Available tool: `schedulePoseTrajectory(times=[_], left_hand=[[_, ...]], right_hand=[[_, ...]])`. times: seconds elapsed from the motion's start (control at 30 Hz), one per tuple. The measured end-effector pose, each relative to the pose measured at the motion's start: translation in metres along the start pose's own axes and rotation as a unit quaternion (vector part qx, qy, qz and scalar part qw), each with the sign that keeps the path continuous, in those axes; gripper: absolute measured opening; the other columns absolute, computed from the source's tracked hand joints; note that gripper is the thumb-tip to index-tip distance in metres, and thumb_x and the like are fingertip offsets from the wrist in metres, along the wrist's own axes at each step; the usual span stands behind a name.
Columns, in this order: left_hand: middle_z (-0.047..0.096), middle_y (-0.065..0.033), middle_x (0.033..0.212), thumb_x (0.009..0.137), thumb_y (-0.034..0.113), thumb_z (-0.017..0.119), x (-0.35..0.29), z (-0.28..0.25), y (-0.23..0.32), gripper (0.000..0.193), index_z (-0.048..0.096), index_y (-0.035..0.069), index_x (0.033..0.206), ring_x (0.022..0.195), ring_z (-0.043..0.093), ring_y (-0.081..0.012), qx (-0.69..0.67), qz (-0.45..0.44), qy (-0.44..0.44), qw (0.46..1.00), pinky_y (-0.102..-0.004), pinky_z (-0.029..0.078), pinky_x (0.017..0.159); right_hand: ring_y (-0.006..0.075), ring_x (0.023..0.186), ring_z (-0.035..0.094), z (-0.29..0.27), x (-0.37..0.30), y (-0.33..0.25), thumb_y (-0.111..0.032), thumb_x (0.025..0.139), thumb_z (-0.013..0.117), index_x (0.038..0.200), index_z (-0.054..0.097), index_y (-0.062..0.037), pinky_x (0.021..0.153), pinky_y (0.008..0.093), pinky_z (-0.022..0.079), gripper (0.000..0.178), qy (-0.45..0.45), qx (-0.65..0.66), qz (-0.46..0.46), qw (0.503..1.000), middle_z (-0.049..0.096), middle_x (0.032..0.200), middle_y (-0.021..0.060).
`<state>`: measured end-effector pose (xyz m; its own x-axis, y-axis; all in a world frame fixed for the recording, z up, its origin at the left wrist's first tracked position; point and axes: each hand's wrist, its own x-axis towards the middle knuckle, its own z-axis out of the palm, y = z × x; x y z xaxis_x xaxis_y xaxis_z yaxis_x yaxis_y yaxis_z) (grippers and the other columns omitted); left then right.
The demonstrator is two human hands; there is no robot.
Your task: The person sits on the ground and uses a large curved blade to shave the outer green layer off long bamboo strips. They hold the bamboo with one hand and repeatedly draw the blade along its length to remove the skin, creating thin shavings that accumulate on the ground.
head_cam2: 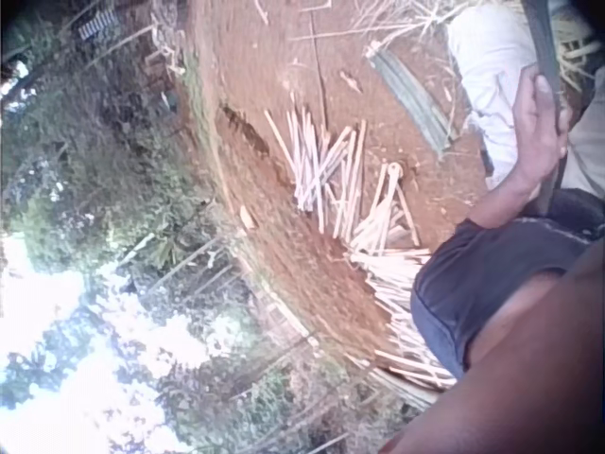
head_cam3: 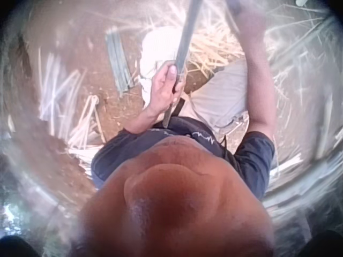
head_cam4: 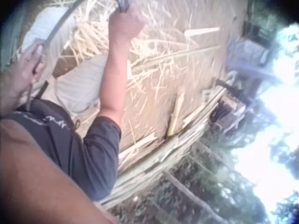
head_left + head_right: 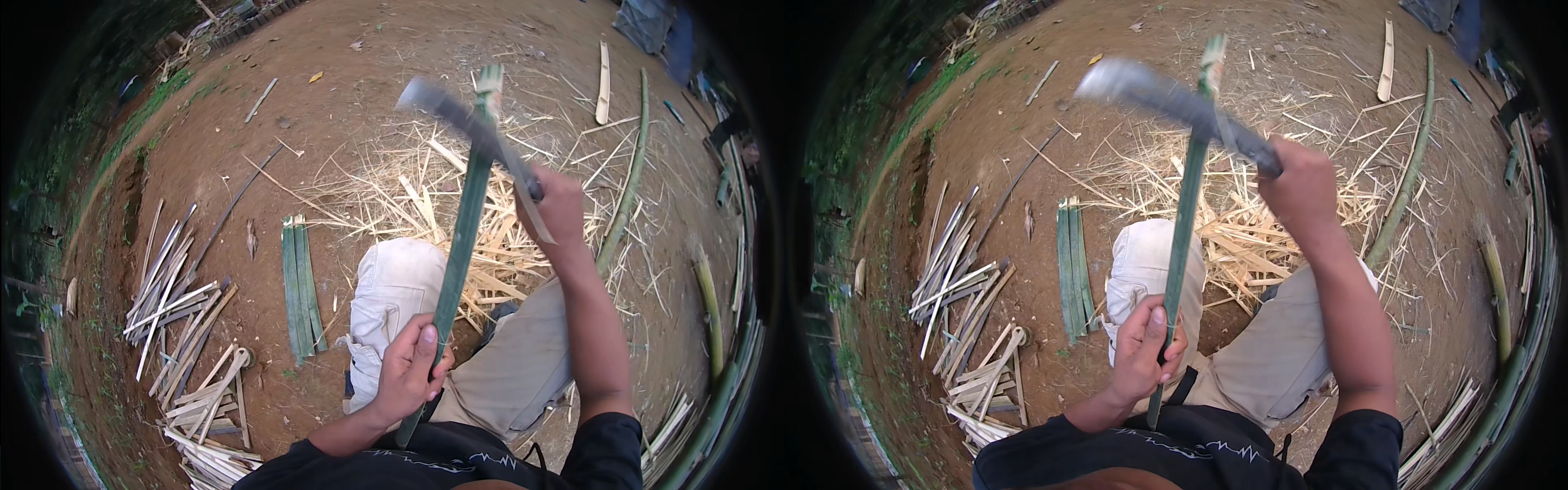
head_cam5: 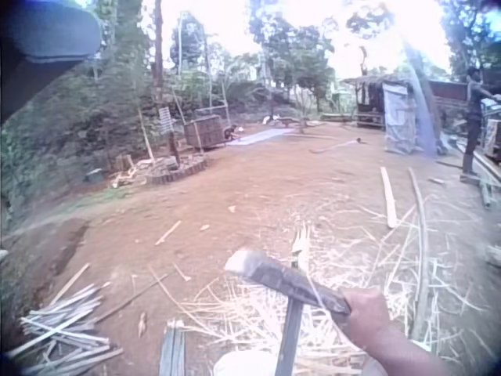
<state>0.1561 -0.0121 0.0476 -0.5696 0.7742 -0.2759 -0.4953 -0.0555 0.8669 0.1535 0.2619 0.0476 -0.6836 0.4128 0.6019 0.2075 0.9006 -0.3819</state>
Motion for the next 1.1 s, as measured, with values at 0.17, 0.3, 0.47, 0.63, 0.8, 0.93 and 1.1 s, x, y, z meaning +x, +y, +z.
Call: schedulePoseTrajectory(times=[0.17,0.3,0.47,0.63,0.8,0.93,1.1], left_hand=[[0.041,-0.0011,0.061,0.105,0.032,0.034,0.003,-0.006,-0.007,0.029,0.045,0.005,0.107,0.038,0.033,-0.0044,-0.039,-0.015,0.002,0.999,-0.0190,0.030,0.035],[0.041,-0.0006,0.061,0.104,0.032,0.034,0.005,-0.014,-0.002,0.029,0.045,0.005,0.106,0.038,0.033,-0.0043,-0.021,-0.005,0.021,1.000,-0.0190,0.029,0.035],[0.046,-0.0030,0.062,0.104,0.031,0.035,-0.032,-0.023,-0.021,0.028,0.045,0.004,0.106,0.040,0.034,-0.0050,0.102,0.049,-0.092,0.989,-0.0195,0.031,0.037],[0.054,-0.0088,0.073,0.105,0.032,0.030,0.005,-0.034,-0.007,0.035,0.048,0.003,0.110,0.049,0.040,-0.0075,-0.039,0.028,0.037,0.998,-0.0190,0.032,0.044],[0.053,-0.0072,0.075,0.105,0.041,0.019,0.024,-0.043,0.006,0.057,0.043,-0.003,0.132,0.061,0.042,-0.0095,-0.112,-0.030,0.014,0.993,-0.0233,0.037,0.053],[0.049,-0.0047,0.078,0.105,0.035,0.027,0.035,-0.043,0.003,0.048,0.044,-0.002,0.130,0.063,0.044,-0.0097,-0.182,-0.044,0.040,0.982,-0.0251,0.040,0.057],[0.050,-0.0045,0.081,0.101,0.020,0.045,0.039,-0.048,-0.012,0.022,0.056,0.003,0.111,0.062,0.048,-0.0101,-0.248,-0.013,0.068,0.966,-0.0258,0.043,0.055]], right_hand=[[0.0343,0.054,0.059,0.008,-0.009,-0.010,-0.010,0.078,0.063,0.072,0.055,-0.0078,0.053,0.0426,0.047,0.009,-0.023,0.018,-0.011,0.999,0.057,0.059,0.0135],[0.0295,0.055,0.060,0.014,-0.016,-0.015,-0.010,0.078,0.063,0.072,0.056,-0.0075,0.056,0.0394,0.049,0.009,-0.041,-0.054,-0.069,0.995,0.059,0.062,0.0104],[0.0320,0.055,0.059,0.007,0.018,0.063,-0.015,0.078,0.065,0.068,0.059,-0.0031,0.057,0.0406,0.048,0.017,-0.003,-0.046,0.060,0.997,0.061,0.062,0.0160],[0.0181,0.049,0.048,0.011,0.010,0.021,-0.011,0.076,0.065,0.061,0.043,-0.0042,0.051,0.0364,0.043,0.028,-0.067,0.135,0.292,0.944,0.049,0.052,0.0079],[0.0224,0.050,0.056,0.007,-0.002,-0.014,-0.011,0.076,0.064,0.066,0.049,-0.0057,0.049,0.0368,0.043,0.020,-0.092,0.041,0.085,0.991,0.054,0.056,0.0084],[0.0282,0.055,0.063,0.015,-0.020,-0.036,-0.009,0.072,0.060,0.074,0.055,-0.0087,0.051,0.0414,0.049,0.006,-0.185,-0.068,-0.101,0.975,0.061,0.064,0.0089],[0.0247,0.055,0.064,0.033,-0.039,-0.050,-0.008,0.071,0.059,0.072,0.053,-0.0067,0.051,0.0364,0.051,0.006,-0.237,-0.007,-0.202,0.950,0.059,0.063,0.0077]])
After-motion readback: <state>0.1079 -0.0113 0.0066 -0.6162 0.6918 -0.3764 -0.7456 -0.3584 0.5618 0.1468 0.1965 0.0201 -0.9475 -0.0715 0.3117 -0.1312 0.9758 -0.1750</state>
